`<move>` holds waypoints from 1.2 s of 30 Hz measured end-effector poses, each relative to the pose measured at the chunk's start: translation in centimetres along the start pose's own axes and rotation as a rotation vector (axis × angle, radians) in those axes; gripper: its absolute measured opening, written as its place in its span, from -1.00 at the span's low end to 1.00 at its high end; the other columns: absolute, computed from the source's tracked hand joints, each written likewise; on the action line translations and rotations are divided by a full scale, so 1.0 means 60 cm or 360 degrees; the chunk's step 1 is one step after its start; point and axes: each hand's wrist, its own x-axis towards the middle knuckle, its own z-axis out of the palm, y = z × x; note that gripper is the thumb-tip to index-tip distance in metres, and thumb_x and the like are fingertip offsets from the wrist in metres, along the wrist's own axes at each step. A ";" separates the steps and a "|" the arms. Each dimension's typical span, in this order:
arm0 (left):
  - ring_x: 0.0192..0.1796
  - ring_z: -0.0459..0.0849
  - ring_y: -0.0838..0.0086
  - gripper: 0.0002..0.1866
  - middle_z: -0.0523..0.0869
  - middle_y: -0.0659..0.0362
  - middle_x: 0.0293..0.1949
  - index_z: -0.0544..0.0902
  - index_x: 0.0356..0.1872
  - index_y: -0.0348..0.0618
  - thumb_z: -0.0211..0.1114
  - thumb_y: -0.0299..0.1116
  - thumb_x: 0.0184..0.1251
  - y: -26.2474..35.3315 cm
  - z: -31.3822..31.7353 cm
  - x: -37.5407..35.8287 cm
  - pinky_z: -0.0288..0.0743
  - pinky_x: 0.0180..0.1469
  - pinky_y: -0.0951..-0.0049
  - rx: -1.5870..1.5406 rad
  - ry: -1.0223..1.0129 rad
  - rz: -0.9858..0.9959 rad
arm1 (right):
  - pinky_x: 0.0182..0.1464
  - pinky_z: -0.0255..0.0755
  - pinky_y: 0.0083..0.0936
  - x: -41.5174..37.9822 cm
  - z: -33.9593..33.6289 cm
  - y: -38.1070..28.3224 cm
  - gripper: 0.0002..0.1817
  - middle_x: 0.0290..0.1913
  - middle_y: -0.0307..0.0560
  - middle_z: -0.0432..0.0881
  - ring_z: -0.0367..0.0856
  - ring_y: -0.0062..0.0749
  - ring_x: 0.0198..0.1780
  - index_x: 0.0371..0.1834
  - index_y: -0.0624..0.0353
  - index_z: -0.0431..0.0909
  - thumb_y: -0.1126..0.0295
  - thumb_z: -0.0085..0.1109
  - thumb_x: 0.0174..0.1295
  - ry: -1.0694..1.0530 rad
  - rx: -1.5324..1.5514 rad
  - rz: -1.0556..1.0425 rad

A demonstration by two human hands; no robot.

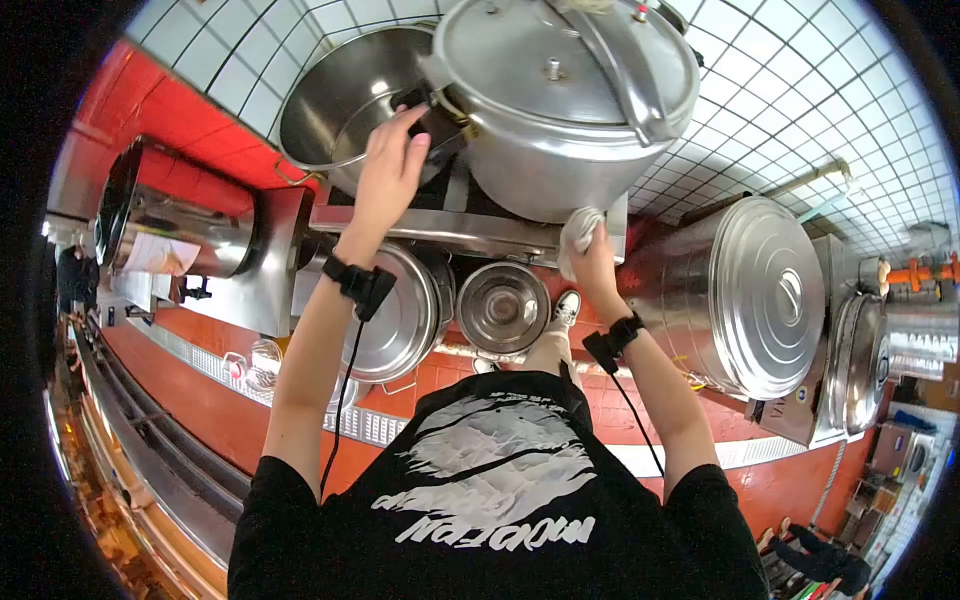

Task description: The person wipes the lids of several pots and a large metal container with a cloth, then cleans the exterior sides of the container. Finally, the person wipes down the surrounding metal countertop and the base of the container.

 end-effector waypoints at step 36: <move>0.43 0.41 0.33 -0.39 0.49 0.15 0.38 0.62 0.18 -0.12 0.39 0.01 0.15 -0.032 -0.041 -0.033 0.43 0.31 0.15 0.0066 -0.0230 0.0030 | 0.18 0.26 -0.19 0.086 0.151 -0.302 -0.82 0.03 -0.15 0.59 0.43 -0.24 0.16 -0.30 0.03 0.71 0.30 0.15 0.13 -0.0381 -0.1954 -0.2347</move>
